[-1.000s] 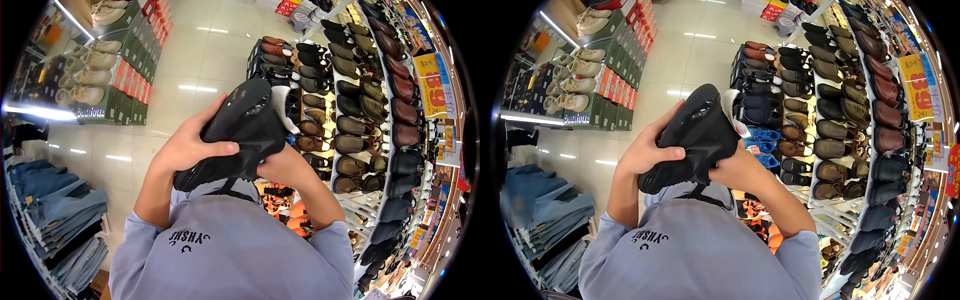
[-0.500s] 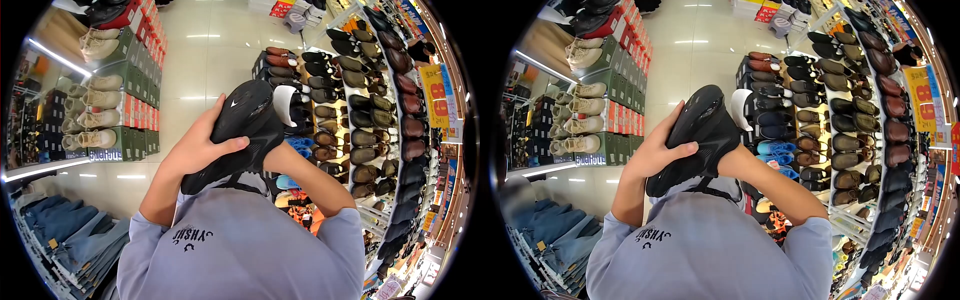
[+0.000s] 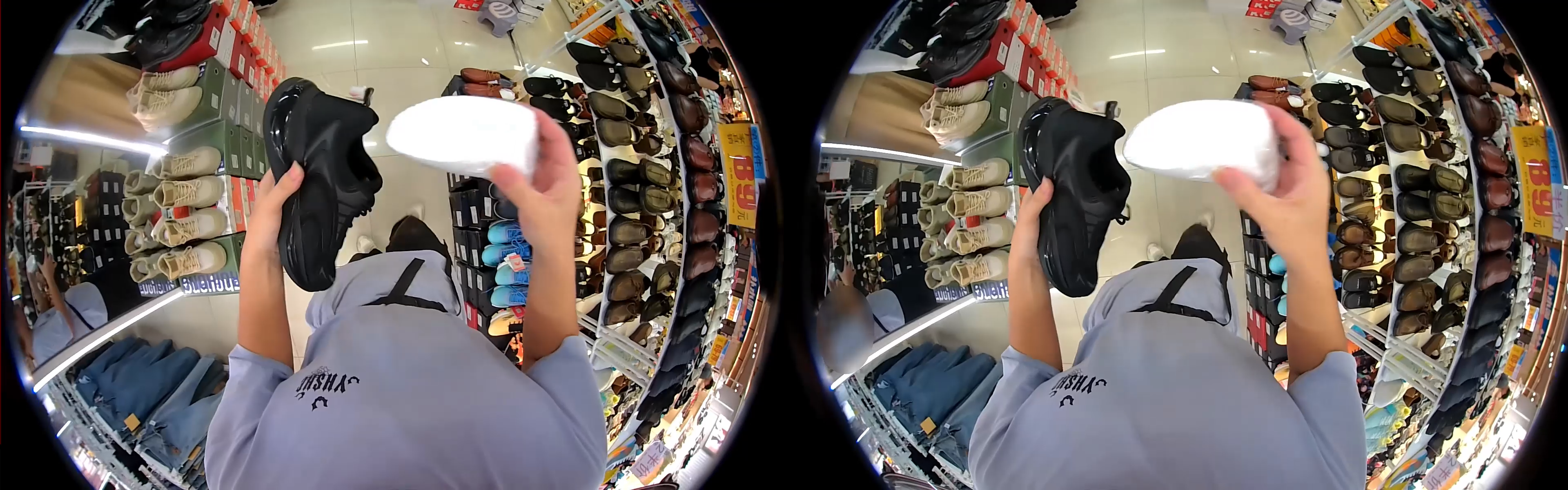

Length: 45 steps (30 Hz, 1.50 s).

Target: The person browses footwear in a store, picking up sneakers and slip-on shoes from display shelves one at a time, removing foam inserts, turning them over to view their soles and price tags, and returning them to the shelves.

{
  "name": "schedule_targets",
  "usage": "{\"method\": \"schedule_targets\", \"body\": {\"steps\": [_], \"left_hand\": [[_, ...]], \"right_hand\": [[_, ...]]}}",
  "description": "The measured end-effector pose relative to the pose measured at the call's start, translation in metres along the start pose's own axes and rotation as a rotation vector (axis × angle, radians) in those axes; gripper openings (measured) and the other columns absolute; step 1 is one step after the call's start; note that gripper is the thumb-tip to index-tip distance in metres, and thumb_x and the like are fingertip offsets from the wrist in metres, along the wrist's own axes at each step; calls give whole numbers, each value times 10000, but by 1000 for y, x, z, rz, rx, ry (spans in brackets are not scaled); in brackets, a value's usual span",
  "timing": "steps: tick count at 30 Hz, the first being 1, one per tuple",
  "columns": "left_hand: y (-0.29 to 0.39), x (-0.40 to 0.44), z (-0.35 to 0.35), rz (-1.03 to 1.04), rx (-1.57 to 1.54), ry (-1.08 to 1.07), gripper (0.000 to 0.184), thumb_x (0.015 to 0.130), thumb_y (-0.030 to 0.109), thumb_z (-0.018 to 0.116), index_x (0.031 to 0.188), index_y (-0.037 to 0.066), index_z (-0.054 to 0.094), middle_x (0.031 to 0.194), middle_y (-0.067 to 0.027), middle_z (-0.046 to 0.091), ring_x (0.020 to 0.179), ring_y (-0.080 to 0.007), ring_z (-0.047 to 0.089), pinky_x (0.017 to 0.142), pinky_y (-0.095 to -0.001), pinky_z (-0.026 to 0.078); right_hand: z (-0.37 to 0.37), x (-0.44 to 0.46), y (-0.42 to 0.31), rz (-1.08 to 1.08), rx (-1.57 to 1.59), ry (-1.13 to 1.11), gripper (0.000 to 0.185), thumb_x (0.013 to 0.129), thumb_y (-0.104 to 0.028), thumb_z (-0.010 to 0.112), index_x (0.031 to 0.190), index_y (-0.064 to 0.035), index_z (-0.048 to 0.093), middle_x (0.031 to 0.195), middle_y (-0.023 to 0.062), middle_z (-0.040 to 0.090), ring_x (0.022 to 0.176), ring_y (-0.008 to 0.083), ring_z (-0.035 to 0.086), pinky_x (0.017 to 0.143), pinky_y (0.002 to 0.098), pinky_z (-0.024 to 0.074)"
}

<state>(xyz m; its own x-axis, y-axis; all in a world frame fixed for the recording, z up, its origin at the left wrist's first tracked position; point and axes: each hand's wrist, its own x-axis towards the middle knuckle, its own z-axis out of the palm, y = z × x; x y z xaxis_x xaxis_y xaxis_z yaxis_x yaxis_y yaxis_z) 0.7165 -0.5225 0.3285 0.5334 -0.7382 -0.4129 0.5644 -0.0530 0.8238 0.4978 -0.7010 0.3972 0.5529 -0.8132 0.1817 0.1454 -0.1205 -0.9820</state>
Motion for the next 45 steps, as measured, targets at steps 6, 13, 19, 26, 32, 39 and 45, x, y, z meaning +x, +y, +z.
{"method": "schedule_targets", "body": {"steps": [6,13,19,26,32,39,45], "left_hand": [[-4,34,5,37,-492,-351,820,732,375,743,1323,-57,373,1259,-195,520,1122,-301,551,979,-406,449],[40,98,84,214,-797,-423,467,962,302,446,1321,10,374,1206,-133,511,1041,-235,554,910,-348,471],[48,183,116,144,-597,-324,469,961,307,402,1355,55,369,1080,-135,557,932,-270,579,888,-386,485],[37,250,143,131,-568,-632,835,765,553,628,1357,24,369,1374,-172,419,1246,-321,443,1060,-451,360],[64,273,175,97,-253,-380,907,631,372,818,1311,-56,397,1237,-172,534,1108,-265,557,954,-367,453],[91,328,197,38,-164,-514,918,606,325,841,1319,-46,397,1254,-156,521,1127,-248,537,965,-354,425],[113,381,202,22,53,-755,910,600,296,853,1309,-51,399,1251,-133,516,1147,-214,500,990,-329,376]], "right_hand": [[-29,30,22,51,167,113,745,702,-57,729,1337,27,350,1234,166,514,1102,226,543,895,332,486],[-68,94,54,176,178,207,657,748,-117,709,1297,-5,366,1158,146,535,947,204,603,539,262,535],[-90,168,23,-2,117,207,723,712,-230,743,1282,8,367,1169,168,522,969,241,595,627,292,543],[-59,224,1,-209,3,43,786,641,-115,830,1260,38,370,1176,168,518,1089,262,557,902,364,495],[-60,264,18,-49,-223,-65,663,669,-7,790,1218,43,422,1102,153,555,996,210,598,818,303,510],[-59,309,32,-79,-560,-88,554,660,-92,788,1125,25,511,1019,152,568,905,247,598,774,318,489],[-34,327,51,78,-794,-18,216,612,-119,684,742,47,640,1053,195,483,954,342,509,775,370,475]]}}
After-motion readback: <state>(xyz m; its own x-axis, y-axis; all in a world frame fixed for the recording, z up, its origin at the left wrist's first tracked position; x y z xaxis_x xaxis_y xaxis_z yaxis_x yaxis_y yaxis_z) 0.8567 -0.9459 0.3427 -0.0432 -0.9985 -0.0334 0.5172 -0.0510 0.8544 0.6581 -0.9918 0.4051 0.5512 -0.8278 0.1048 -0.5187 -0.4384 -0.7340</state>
